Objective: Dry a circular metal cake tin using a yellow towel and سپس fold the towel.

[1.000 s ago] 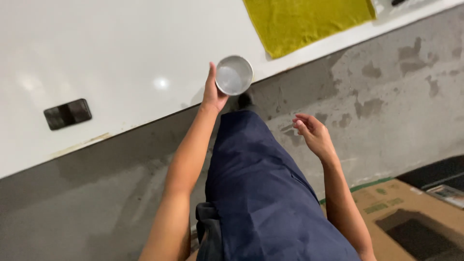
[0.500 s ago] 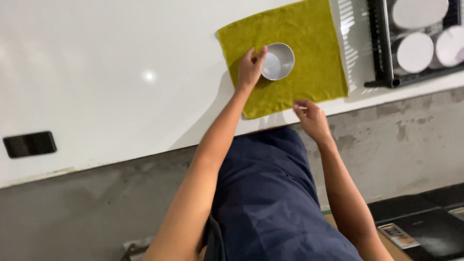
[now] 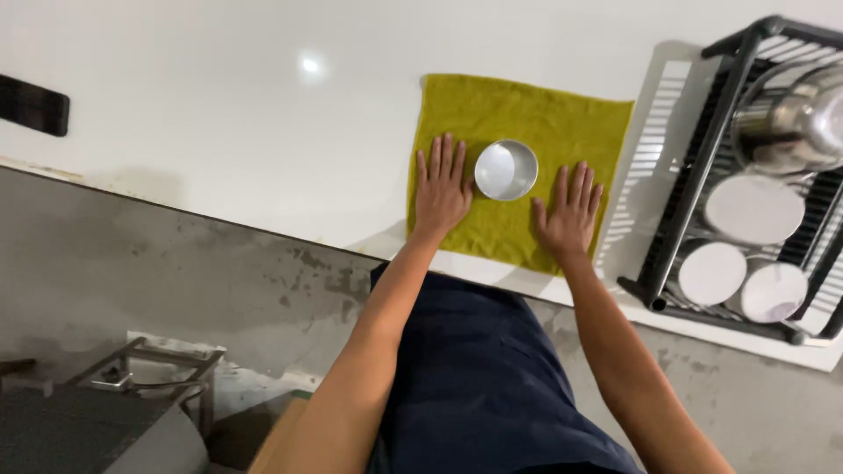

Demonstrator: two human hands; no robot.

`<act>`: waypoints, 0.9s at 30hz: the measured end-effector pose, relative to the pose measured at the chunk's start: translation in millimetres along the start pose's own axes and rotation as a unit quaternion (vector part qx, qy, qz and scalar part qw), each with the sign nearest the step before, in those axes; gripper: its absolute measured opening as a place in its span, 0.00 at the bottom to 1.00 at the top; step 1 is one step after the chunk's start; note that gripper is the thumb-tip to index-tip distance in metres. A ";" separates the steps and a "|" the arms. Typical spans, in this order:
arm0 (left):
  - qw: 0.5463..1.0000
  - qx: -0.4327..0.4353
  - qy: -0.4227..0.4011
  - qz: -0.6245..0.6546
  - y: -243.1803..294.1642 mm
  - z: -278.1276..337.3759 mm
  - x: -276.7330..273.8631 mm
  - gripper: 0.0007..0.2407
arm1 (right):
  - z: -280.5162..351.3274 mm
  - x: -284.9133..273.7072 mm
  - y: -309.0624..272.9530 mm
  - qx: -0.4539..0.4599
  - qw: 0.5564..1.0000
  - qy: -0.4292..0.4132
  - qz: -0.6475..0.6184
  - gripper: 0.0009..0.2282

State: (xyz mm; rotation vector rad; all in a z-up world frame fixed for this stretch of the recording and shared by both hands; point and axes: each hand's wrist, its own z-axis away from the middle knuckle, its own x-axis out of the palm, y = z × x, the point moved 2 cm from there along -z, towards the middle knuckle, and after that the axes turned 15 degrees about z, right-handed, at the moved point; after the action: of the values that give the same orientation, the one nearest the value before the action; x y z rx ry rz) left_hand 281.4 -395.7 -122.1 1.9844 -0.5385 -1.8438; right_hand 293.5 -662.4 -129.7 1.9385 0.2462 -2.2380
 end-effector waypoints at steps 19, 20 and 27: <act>0.901 -0.064 0.291 0.315 -8.5 23.5 67.2 0.18 | -7.5 -12.9 20.8 -0.100 0.991 0.088 0.028 0.36; 0.708 -0.167 0.241 0.643 -23.0 20.0 77.1 0.20 | -5.8 -18.8 26.2 -0.022 0.984 0.034 -0.176 0.36; 0.230 -0.212 0.001 0.950 -9.6 50.6 40.5 0.34 | -8.4 9.7 27.3 0.160 0.405 -0.151 -0.887 0.35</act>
State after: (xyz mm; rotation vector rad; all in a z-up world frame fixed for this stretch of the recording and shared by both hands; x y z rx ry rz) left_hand 233.8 -409.2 -165.2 -0.1258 -1.2274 -0.0250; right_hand 306.6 -687.2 -140.8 0.6208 3.2891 -3.3809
